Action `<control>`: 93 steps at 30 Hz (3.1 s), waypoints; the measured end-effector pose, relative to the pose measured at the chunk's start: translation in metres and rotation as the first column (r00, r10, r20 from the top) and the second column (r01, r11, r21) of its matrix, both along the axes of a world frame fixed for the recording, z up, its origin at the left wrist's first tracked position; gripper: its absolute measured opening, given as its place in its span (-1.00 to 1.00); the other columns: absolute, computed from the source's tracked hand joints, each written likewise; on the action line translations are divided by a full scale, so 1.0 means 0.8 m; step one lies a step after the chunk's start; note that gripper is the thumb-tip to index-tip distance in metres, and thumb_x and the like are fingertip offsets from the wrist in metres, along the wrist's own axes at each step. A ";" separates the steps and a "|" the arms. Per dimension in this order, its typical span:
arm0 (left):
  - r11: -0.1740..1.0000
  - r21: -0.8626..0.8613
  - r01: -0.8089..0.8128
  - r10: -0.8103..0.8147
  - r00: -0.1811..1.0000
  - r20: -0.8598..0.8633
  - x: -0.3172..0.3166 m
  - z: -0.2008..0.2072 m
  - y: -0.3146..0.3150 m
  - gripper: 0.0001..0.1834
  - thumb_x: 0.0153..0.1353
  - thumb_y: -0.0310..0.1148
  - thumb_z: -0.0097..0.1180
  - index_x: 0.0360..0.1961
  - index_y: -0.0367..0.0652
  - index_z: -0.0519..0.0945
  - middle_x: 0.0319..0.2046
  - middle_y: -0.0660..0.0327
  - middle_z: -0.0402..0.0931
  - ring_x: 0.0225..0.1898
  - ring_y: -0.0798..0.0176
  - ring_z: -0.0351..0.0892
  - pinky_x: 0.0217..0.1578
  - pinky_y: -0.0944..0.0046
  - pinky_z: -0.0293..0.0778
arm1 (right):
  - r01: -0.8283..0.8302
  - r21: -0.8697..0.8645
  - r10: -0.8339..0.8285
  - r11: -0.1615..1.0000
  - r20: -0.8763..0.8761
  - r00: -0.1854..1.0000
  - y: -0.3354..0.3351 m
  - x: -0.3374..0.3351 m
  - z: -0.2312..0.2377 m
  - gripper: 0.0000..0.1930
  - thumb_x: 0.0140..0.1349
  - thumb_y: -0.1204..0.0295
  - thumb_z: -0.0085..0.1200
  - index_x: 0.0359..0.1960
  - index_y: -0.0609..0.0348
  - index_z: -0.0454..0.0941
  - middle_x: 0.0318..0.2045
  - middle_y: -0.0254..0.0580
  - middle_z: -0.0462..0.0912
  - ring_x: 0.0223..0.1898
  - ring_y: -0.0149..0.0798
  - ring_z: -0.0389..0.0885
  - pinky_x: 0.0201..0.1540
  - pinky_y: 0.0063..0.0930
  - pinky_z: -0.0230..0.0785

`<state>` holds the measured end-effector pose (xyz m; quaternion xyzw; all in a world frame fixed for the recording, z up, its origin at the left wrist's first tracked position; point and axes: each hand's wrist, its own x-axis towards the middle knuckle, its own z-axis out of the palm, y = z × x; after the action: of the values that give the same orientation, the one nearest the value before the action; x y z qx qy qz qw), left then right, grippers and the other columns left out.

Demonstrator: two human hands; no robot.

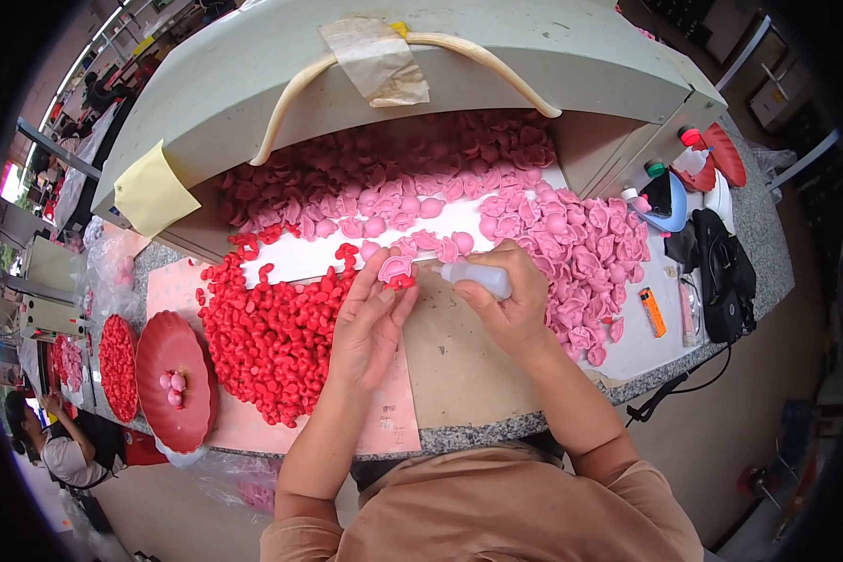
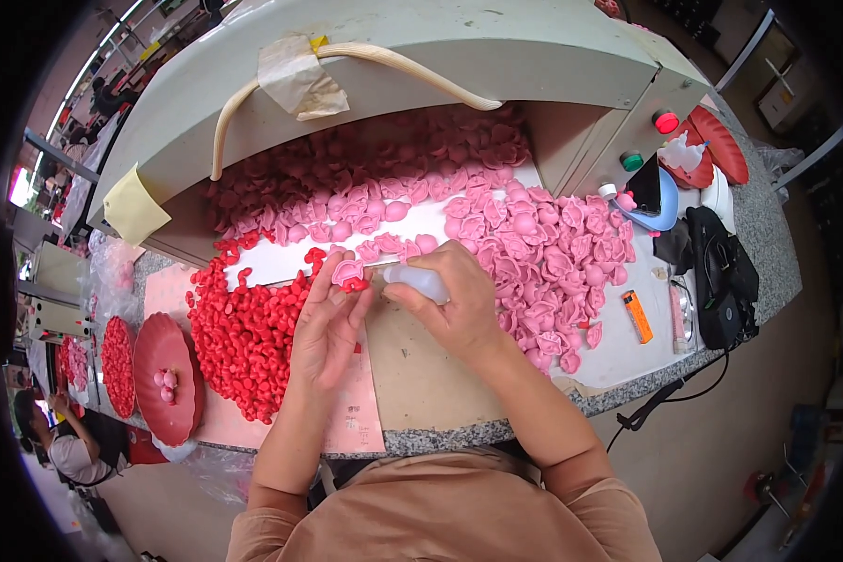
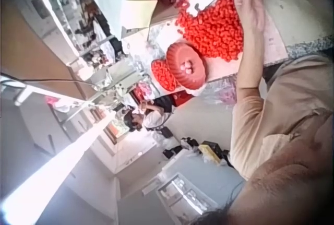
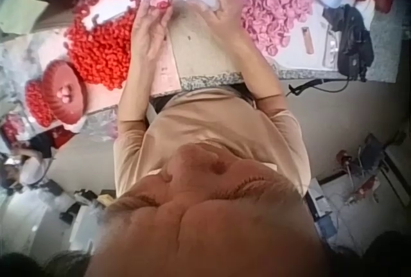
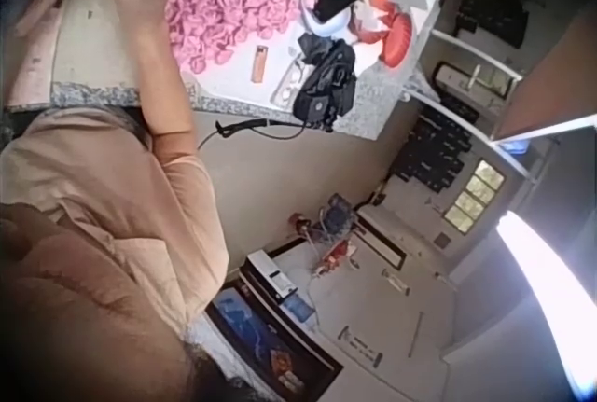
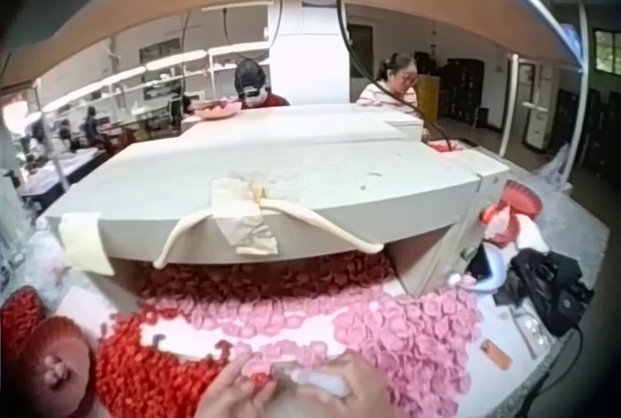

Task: Apply glue and assemble small pink plastic toy components at a factory workbench.

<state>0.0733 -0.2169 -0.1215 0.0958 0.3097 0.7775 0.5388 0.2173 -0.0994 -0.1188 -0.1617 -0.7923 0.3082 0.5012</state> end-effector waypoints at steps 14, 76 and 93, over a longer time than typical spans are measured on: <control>1.000 -0.011 -0.018 0.017 0.993 -0.120 0.001 -0.003 -0.002 -0.50 0.21 -0.63 -0.09 0.21 -0.24 0.24 0.19 0.18 0.22 0.12 0.27 0.34 0.16 0.26 0.31 | -0.013 0.017 0.013 1.000 0.030 0.999 -0.005 -0.003 0.002 -0.71 -0.01 0.41 0.27 -0.31 0.22 0.44 -0.49 -0.18 0.52 -0.51 -0.33 0.47 -0.46 -0.53 0.29; 0.987 0.131 0.093 -0.107 0.988 0.109 -0.019 0.004 -0.011 -0.47 0.32 -0.29 -0.12 0.27 -0.18 0.12 -0.09 0.26 0.43 -0.11 0.34 0.47 0.02 0.16 0.41 | -0.119 -0.608 0.062 0.785 -0.114 0.992 0.046 0.094 0.050 -0.77 0.08 0.67 0.07 -0.35 0.17 0.25 -0.39 -0.26 0.44 -0.35 -0.40 0.51 -0.45 -0.60 0.45; 0.978 0.203 0.044 -0.080 0.982 0.171 -0.025 0.008 -0.022 -0.51 0.33 -0.25 -0.12 0.24 -0.17 0.19 -0.24 0.33 0.42 -0.20 0.41 0.41 -0.02 0.28 0.40 | -0.145 -0.104 0.178 0.984 0.616 0.768 -0.013 0.015 0.011 -0.71 -0.09 0.56 0.22 -0.26 0.16 0.48 -0.27 -0.16 0.51 -0.19 -0.12 0.53 -0.16 -0.41 0.41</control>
<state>0.0533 -0.2341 -0.1151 0.0886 0.1783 0.7926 0.5763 0.2291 -0.1098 -0.1103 -0.1983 -0.9160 0.2991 0.1791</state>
